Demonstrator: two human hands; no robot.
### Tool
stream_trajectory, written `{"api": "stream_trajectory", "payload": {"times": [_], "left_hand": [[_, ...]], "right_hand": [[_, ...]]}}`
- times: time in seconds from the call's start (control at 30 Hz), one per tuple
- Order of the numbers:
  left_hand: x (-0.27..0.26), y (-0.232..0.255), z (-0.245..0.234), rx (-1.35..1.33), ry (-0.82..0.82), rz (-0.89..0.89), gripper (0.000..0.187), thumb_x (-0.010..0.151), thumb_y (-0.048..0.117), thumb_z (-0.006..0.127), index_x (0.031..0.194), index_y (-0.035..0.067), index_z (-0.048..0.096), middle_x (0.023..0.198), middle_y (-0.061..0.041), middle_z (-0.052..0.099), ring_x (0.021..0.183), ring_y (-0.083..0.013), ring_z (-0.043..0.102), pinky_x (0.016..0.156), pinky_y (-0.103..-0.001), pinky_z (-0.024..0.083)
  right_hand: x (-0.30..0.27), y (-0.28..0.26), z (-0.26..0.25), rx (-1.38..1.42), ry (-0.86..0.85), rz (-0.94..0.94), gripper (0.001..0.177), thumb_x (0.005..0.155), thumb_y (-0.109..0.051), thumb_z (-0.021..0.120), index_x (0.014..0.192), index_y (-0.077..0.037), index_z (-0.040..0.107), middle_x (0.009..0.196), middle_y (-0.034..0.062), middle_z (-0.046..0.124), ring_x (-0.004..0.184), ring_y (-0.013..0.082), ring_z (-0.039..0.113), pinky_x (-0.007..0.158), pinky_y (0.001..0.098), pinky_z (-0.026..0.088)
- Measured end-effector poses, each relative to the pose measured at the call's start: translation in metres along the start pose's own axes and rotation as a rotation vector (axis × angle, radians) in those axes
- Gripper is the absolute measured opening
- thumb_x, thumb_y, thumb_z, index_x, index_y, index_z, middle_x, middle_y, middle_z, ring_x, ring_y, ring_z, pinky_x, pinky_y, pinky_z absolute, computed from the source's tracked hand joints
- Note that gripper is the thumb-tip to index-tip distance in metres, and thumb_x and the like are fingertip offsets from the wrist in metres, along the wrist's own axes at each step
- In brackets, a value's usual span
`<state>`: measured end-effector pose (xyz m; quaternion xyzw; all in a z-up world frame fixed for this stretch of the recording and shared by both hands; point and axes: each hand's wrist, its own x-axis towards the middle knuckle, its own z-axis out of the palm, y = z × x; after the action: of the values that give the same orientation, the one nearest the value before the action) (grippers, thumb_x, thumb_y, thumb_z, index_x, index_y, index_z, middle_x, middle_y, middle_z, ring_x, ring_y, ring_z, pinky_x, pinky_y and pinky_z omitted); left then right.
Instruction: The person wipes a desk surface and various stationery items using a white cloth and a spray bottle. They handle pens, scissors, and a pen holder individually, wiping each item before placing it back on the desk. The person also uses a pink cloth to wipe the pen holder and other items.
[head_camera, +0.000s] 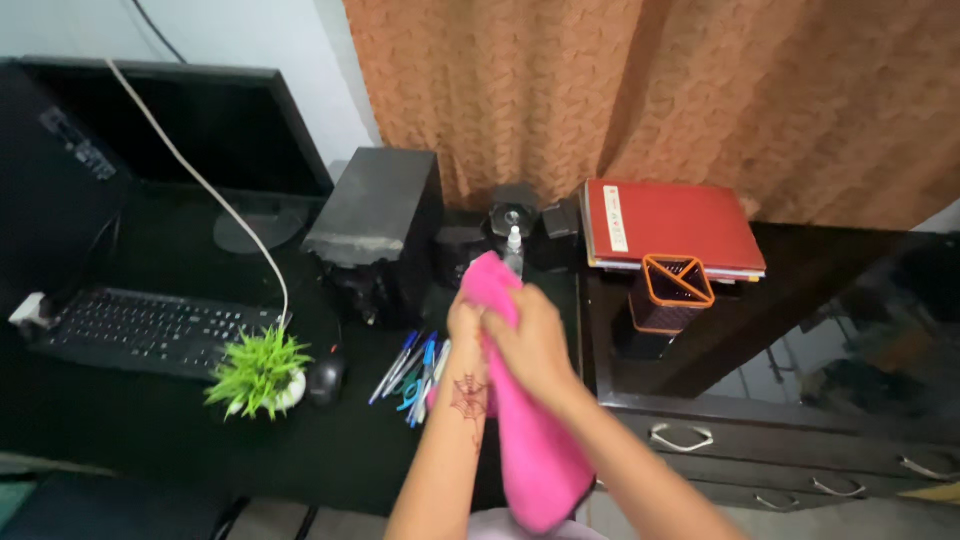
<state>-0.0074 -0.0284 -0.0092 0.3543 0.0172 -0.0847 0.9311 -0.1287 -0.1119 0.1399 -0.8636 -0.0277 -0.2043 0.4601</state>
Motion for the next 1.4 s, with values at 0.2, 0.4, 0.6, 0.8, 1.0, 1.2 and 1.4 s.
{"api": "stream_trajectory", "payload": {"times": [0.2,0.4,0.6,0.8,1.0,1.2,1.4], "left_hand": [[-0.058,-0.037,0.012,0.049,0.218,-0.027,0.038,0.105,0.029,0.062,0.135,0.006,0.068,0.102,-0.004,0.065,0.092,-0.0187,0.064,0.08,-0.033,0.051],[-0.015,-0.01,-0.042,-0.251,-0.092,0.156,0.043,0.111,0.042,0.054,0.122,0.002,0.063,0.093,-0.007,0.061,0.082,-0.0224,0.062,0.071,-0.036,0.05],[-0.043,0.041,0.048,-0.308,-0.051,-0.057,0.049,0.106,0.044,0.047,0.14,0.011,0.059,0.122,-0.014,0.064,0.113,-0.0224,0.063,0.106,-0.039,0.051],[-0.102,0.047,0.092,-0.32,-0.292,0.005,0.055,0.1,0.036,0.051,0.151,0.017,0.046,0.147,-0.004,0.057,0.138,-0.0235,0.052,0.116,-0.039,0.04],[-0.062,0.031,0.049,-0.373,-0.085,-0.016,0.066,0.099,0.05,0.048,0.151,0.009,0.046,0.154,-0.01,0.052,0.142,-0.0262,0.049,0.117,-0.04,0.039],[0.008,0.007,-0.073,-0.257,0.212,-0.126,0.042,0.095,0.035,0.059,0.121,0.002,0.058,0.11,-0.015,0.065,0.102,-0.0324,0.07,0.085,-0.048,0.065],[0.022,-0.095,-0.118,0.748,0.184,-0.35,0.01,0.1,0.025,0.056,0.1,0.014,0.056,0.073,-0.009,0.058,0.048,-0.0196,0.046,0.044,-0.036,0.034]], "right_hand": [[0.021,0.031,-0.013,-0.169,-0.127,0.067,0.043,0.094,-0.044,0.063,0.11,-0.006,0.073,0.107,0.0205,0.064,0.101,0.039,0.065,0.087,0.0481,0.051],[-0.04,-0.006,-0.026,0.139,-0.354,-0.081,0.044,0.089,-0.04,0.067,0.113,-0.004,0.075,0.112,0.0165,0.067,0.104,0.0358,0.066,0.089,0.043,0.051],[-0.042,-0.031,-0.05,0.222,-0.262,0.0,0.033,0.09,-0.034,0.071,0.112,-0.01,0.074,0.104,0.0137,0.065,0.099,0.0343,0.068,0.087,0.0424,0.054],[0.014,-0.035,-0.021,-0.308,0.105,-0.072,0.042,0.087,-0.031,0.066,0.127,-0.018,0.069,0.108,0.0136,0.062,0.096,0.0383,0.066,0.078,0.0494,0.052],[-0.002,-0.024,-0.004,-0.238,-0.091,-0.21,0.043,0.086,-0.031,0.066,0.127,-0.017,0.07,0.11,0.0155,0.066,0.1,0.0397,0.066,0.082,0.0483,0.053],[-0.05,-0.017,-0.021,0.217,-0.57,0.054,0.035,0.085,-0.025,0.076,0.111,-0.002,0.075,0.1,0.0122,0.079,0.097,0.0215,0.073,0.09,0.0331,0.055],[-0.029,0.022,-0.081,0.196,-0.109,0.531,0.044,0.082,-0.027,0.074,0.122,-0.008,0.076,0.104,0.007,0.08,0.095,0.016,0.072,0.088,0.0314,0.055]]}}
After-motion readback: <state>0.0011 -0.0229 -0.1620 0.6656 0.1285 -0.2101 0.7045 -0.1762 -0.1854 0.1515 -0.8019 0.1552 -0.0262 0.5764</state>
